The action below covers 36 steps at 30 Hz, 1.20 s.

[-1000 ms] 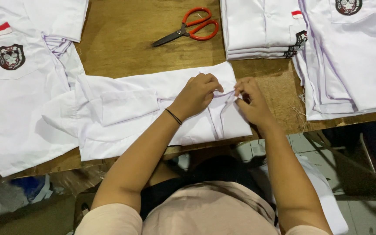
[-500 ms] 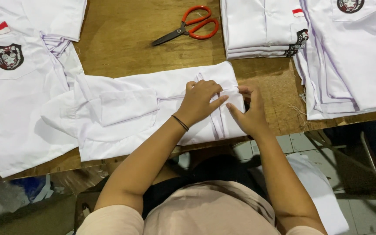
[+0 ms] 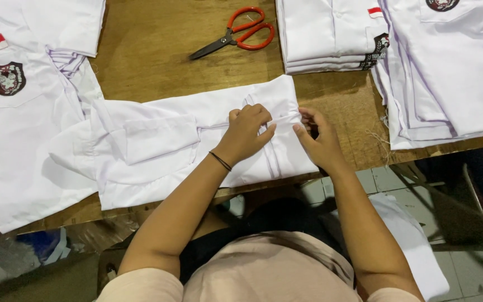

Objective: The person folds a white short-sleeved shirt on a wooden table. They smooth the fabric, fold the sleeves inward, fold the bottom up, and then fold the shirt in half to create a neat rectangular shape.

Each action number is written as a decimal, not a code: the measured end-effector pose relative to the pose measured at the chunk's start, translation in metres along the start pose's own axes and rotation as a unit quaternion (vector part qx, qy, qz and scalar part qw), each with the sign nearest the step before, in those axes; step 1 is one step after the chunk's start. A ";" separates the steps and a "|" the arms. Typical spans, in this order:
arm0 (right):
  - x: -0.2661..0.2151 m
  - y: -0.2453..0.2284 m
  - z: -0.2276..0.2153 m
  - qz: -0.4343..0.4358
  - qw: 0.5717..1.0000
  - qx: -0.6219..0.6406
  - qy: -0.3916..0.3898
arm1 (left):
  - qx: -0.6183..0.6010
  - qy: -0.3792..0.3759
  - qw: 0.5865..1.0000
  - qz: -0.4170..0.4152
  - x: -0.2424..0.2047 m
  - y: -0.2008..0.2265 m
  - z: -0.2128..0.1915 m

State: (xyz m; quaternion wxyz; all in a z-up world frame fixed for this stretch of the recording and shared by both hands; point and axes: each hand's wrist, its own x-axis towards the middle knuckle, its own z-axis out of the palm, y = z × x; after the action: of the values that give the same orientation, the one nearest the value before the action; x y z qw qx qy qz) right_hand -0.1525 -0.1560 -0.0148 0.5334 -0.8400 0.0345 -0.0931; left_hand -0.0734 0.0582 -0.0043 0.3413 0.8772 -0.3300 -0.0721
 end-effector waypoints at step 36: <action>0.037 0.007 -0.020 -0.095 0.985 -0.094 -0.111 | -0.240 0.023 0.971 0.005 0.012 0.022 0.006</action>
State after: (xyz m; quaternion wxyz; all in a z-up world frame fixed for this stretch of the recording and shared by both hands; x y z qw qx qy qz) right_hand -0.1203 -0.1828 -0.0085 0.4414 -0.8910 -0.0958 -0.0461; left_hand -0.0775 0.0350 0.0061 0.5495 0.7697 -0.2991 -0.1272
